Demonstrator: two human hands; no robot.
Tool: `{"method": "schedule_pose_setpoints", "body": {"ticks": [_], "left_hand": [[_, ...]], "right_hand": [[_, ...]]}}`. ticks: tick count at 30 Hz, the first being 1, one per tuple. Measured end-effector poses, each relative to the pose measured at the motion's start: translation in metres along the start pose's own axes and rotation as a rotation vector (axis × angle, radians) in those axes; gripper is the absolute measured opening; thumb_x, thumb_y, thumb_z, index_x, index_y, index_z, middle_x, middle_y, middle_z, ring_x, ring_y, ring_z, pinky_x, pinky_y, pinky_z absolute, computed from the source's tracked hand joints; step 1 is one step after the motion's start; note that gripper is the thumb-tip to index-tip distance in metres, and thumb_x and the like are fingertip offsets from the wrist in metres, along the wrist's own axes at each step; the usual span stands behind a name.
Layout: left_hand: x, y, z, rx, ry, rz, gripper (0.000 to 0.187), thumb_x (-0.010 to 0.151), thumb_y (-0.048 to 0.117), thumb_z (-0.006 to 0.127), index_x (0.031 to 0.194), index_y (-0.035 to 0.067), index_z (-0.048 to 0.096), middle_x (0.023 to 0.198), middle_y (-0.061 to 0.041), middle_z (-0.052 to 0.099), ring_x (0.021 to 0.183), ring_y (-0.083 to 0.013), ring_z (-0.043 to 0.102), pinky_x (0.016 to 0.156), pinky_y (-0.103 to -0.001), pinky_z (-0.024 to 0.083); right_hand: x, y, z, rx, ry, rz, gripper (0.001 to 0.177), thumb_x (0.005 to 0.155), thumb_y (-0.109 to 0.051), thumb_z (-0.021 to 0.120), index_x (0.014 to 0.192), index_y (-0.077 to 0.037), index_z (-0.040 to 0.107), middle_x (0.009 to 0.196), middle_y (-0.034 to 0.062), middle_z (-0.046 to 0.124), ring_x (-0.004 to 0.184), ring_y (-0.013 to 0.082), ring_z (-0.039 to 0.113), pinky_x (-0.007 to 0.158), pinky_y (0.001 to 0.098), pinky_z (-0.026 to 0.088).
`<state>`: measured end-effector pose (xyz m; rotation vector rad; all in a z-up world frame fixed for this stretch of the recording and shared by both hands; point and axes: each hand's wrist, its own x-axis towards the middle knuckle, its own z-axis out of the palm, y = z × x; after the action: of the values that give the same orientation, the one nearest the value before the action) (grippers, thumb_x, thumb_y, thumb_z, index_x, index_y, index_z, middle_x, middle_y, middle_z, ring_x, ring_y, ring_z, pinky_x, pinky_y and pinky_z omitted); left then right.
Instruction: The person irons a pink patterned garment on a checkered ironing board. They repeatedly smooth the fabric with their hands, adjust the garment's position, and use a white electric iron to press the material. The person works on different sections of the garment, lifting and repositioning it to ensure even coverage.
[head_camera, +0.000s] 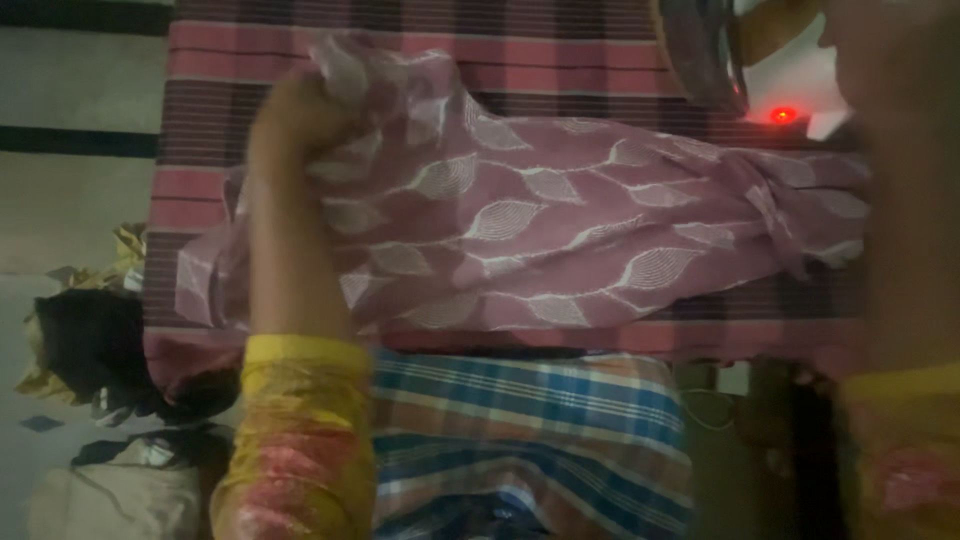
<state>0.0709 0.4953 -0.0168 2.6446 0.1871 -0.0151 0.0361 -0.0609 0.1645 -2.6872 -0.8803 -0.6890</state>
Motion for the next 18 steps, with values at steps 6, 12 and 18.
{"method": "schedule_pose_setpoints", "body": {"ticks": [6,12,18], "left_hand": [[0.029,-0.010,-0.020,-0.196,0.451,0.127,0.065,0.081,0.045,0.089,0.126,0.003,0.067,0.121,-0.021,0.072,0.112,-0.0408,0.067,0.092,-0.051,0.052],[-0.041,0.027,-0.041,0.165,0.478,0.006,0.060,0.101,0.029,0.062,0.155,0.008,0.044,0.154,-0.027,0.047,0.141,-0.0521,0.039,0.108,-0.073,0.030],[-0.168,0.024,-0.072,0.188,0.269,-0.355,0.115,0.082,0.061,0.081,0.161,0.005,0.018,0.158,-0.031,0.030,0.145,-0.0516,0.027,0.107,-0.076,0.023]], "right_hand": [[0.004,-0.026,0.002,0.029,-0.023,-0.076,0.040,0.090,-0.030,0.084,0.113,0.001,0.072,0.094,0.0170,0.071,0.082,0.0287,0.070,0.077,0.0388,0.056],[0.015,-0.066,0.045,0.185,-0.119,-0.088,0.039,0.090,-0.031,0.083,0.110,0.000,0.074,0.091,0.0173,0.071,0.079,0.0289,0.071,0.076,0.0387,0.056],[0.013,-0.112,0.087,0.228,-0.377,0.039,0.041,0.075,-0.034,0.082,0.101,-0.003,0.075,0.089,0.0217,0.072,0.078,0.0379,0.069,0.073,0.0465,0.055]]}}
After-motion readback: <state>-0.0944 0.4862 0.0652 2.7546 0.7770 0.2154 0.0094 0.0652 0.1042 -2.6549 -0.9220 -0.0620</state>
